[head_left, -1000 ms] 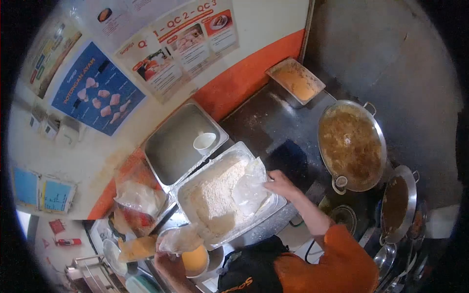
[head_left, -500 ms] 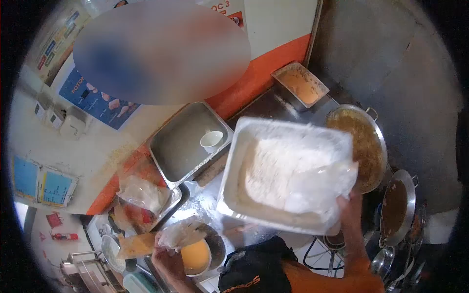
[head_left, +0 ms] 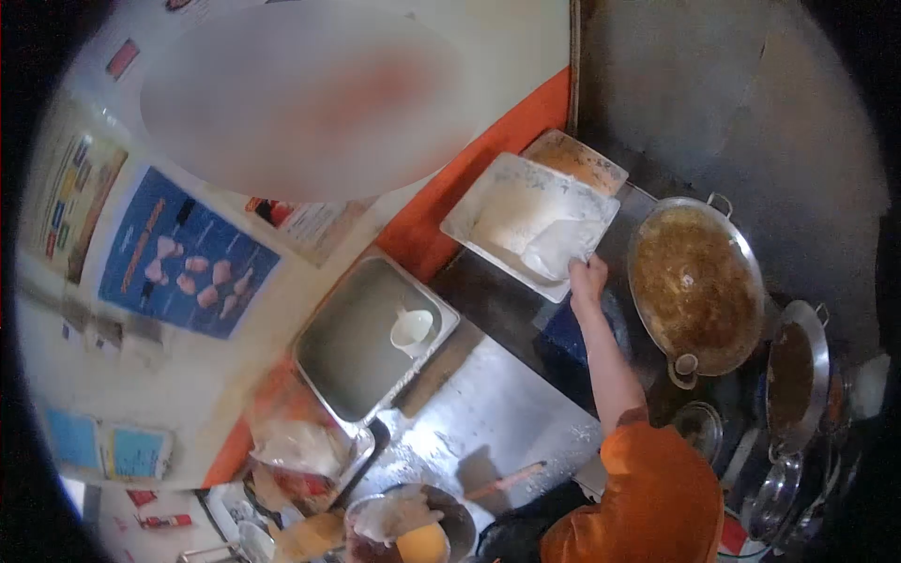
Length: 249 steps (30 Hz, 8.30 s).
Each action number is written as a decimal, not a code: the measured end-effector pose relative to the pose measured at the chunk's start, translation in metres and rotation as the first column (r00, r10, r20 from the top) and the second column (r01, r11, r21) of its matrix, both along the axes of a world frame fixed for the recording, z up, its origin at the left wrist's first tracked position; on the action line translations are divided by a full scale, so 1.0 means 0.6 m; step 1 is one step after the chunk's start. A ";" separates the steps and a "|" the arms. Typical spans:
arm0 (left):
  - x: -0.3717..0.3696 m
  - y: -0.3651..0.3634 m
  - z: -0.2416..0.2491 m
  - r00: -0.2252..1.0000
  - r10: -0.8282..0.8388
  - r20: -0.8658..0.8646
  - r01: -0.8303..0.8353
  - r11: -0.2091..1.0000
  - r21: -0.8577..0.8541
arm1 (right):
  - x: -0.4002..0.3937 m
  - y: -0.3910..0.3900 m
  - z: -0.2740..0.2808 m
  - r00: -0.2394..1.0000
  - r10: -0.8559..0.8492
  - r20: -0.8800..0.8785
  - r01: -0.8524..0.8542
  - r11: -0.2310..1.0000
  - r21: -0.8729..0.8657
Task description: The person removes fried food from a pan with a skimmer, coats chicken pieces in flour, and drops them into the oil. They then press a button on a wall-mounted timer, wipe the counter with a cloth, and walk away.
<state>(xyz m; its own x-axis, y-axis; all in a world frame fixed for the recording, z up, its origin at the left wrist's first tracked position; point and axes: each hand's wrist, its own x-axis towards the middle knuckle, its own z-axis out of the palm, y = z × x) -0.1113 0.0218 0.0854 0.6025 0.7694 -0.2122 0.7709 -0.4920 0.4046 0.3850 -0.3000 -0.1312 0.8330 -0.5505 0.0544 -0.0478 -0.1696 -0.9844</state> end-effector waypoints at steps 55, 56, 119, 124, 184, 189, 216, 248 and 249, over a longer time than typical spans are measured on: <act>0.166 -0.048 -0.071 0.775 0.551 0.308 -0.221 0.695 -0.685 | 0.156 0.350 -0.342 0.695 0.645 -0.316 -0.623 0.321 -0.713; 0.159 -0.049 -0.070 0.779 0.547 0.306 -0.225 0.700 -0.678 | 0.159 0.349 -0.353 0.656 0.631 -0.415 -0.673 0.240 -0.699; -0.040 -0.111 -0.010 0.452 0.825 0.340 -0.043 0.401 -0.915 | -0.443 -0.273 -0.105 0.966 0.044 -0.256 -0.202 0.744 -0.637; -0.048 -0.113 -0.015 0.551 0.742 0.382 0.011 0.451 -0.892 | -0.521 -0.310 -0.228 0.949 0.120 -0.290 -0.303 0.594 -0.745; -0.198 -0.140 0.031 0.096 0.836 0.540 -0.324 0.539 -0.777 | -0.169 -0.042 -0.007 0.314 0.606 -0.731 -0.923 0.016 -0.384; -0.250 -0.143 0.047 -0.040 0.842 0.539 -0.293 0.506 -0.812 | -0.311 0.059 0.110 0.500 0.816 -0.289 -0.857 0.418 -0.302; -0.860 -0.356 -0.007 0.542 0.656 0.526 -0.743 0.666 -0.065 | -1.429 0.320 0.231 -0.980 0.187 0.070 -0.099 -0.760 0.643; -1.633 -0.133 -0.105 -0.370 0.867 0.335 -0.918 -0.396 0.008 | -2.041 1.437 0.210 -0.462 0.704 0.539 0.068 -0.578 0.813; -1.655 -0.103 -0.101 -0.392 0.862 0.321 -0.910 -0.414 0.001 | -2.081 1.463 0.203 -0.444 0.649 0.617 0.214 -0.592 0.777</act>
<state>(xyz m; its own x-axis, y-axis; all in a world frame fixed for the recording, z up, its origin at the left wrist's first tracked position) -1.1041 -0.0402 0.0247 -0.9649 0.2624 -0.0069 0.1995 0.7500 0.6307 -0.8635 0.5781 -0.0095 -0.4403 0.8930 0.0932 -0.8715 -0.4001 -0.2836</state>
